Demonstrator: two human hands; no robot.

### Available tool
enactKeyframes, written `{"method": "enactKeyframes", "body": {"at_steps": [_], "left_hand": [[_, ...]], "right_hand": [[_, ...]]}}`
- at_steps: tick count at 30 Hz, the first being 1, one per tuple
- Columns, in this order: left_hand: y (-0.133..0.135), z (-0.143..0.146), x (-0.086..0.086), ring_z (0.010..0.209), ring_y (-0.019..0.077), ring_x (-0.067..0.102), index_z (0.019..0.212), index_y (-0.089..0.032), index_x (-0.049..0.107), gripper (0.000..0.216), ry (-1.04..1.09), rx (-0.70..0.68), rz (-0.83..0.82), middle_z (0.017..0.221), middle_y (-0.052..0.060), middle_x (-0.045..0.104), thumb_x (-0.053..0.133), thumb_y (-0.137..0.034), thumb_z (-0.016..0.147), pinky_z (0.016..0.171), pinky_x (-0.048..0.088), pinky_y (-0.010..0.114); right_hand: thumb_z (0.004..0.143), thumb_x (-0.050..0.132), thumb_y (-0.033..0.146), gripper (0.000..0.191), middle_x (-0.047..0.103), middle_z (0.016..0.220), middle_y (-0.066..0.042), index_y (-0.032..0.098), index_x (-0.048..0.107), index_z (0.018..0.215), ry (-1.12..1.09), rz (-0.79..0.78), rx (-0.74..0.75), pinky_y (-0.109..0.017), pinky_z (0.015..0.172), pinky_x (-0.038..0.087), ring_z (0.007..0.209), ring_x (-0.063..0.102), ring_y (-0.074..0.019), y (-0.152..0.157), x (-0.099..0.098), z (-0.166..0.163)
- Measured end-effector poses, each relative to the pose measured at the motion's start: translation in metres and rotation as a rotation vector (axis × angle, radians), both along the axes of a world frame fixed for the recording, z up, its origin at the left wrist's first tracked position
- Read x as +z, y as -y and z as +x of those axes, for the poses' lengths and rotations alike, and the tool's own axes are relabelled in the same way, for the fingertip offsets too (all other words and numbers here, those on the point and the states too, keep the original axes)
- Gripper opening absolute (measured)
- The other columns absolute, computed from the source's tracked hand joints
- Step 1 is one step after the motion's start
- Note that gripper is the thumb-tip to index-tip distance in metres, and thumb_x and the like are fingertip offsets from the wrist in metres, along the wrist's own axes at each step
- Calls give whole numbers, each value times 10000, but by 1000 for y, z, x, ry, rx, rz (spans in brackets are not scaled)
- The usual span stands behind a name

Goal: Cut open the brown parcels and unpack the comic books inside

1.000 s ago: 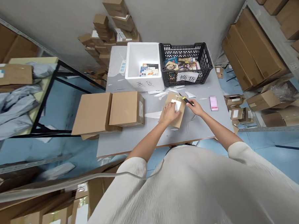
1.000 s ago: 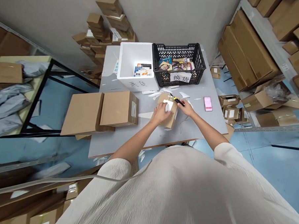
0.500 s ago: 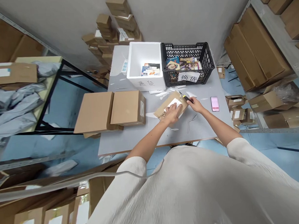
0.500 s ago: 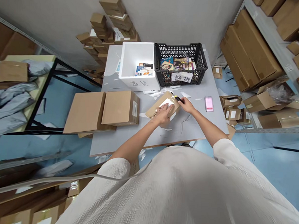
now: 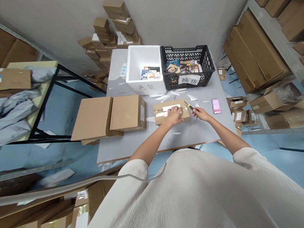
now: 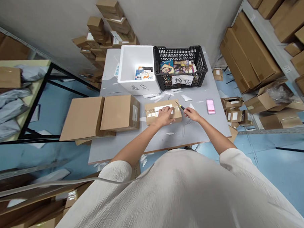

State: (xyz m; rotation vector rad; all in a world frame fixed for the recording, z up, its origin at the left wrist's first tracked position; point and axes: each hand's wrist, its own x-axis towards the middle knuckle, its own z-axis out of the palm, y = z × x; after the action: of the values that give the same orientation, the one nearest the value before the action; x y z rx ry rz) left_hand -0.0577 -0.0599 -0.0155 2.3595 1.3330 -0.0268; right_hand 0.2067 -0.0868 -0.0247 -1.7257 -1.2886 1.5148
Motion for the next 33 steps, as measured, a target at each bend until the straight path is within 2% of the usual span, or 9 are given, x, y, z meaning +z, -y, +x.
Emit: {"method": "enactKeyframes", "body": {"at_steps": [5,11,15,19,22,29,33], "left_hand": [[-4,11,2,1496,421,544,1622,-255,514,791,-28,25,-23,1596,205,591,860,-345,917,1232,407,550],[-5,16,-2,1497,408,576,1561,-244,550,802,-34,17,-45,1542,193,596,905,-303,843,1327,317,582],[-5,15,-6,1488,399,601,1507,-231,605,757,-16,-2,-26,1518,186,586,921,-285,821,1406,242,583],[-3,8,-7,1452,386,635,1565,-249,577,820,6,-32,-23,1531,181,583,923,-262,821,1404,279,584],[-1,3,-7,1445,383,643,1600,-240,553,838,10,-63,-20,1532,188,588,911,-260,843,1397,290,590],[2,0,-4,1422,390,650,1625,-248,542,850,-5,-94,1,1548,184,587,895,-279,853,1357,333,578],[3,0,-3,1408,379,653,1625,-230,549,834,-3,-95,3,1538,185,592,888,-279,864,1375,308,568]], "right_hand": [[1134,590,611,466,810,976,-80,215,672,904,122,34,17,-251,678,540,746,708,-159,-3,10,25],[1054,766,542,333,756,842,-24,224,669,1033,151,36,118,-255,627,522,618,654,-145,-8,20,44],[1045,765,486,273,788,880,-31,219,722,1084,247,112,266,-270,712,536,713,714,-174,-18,24,52],[1034,721,420,232,836,970,-58,218,823,1085,482,261,462,-306,810,509,885,738,-239,-33,28,58],[1023,697,372,242,860,1036,-78,234,867,1125,590,276,552,-329,830,489,945,736,-277,-43,29,58],[1031,738,394,242,865,1082,-74,267,874,1187,535,232,581,-329,833,479,951,715,-287,-58,27,44],[1010,752,422,243,862,1045,-62,275,878,1157,515,194,584,-344,845,488,936,709,-289,-60,28,43]]}}
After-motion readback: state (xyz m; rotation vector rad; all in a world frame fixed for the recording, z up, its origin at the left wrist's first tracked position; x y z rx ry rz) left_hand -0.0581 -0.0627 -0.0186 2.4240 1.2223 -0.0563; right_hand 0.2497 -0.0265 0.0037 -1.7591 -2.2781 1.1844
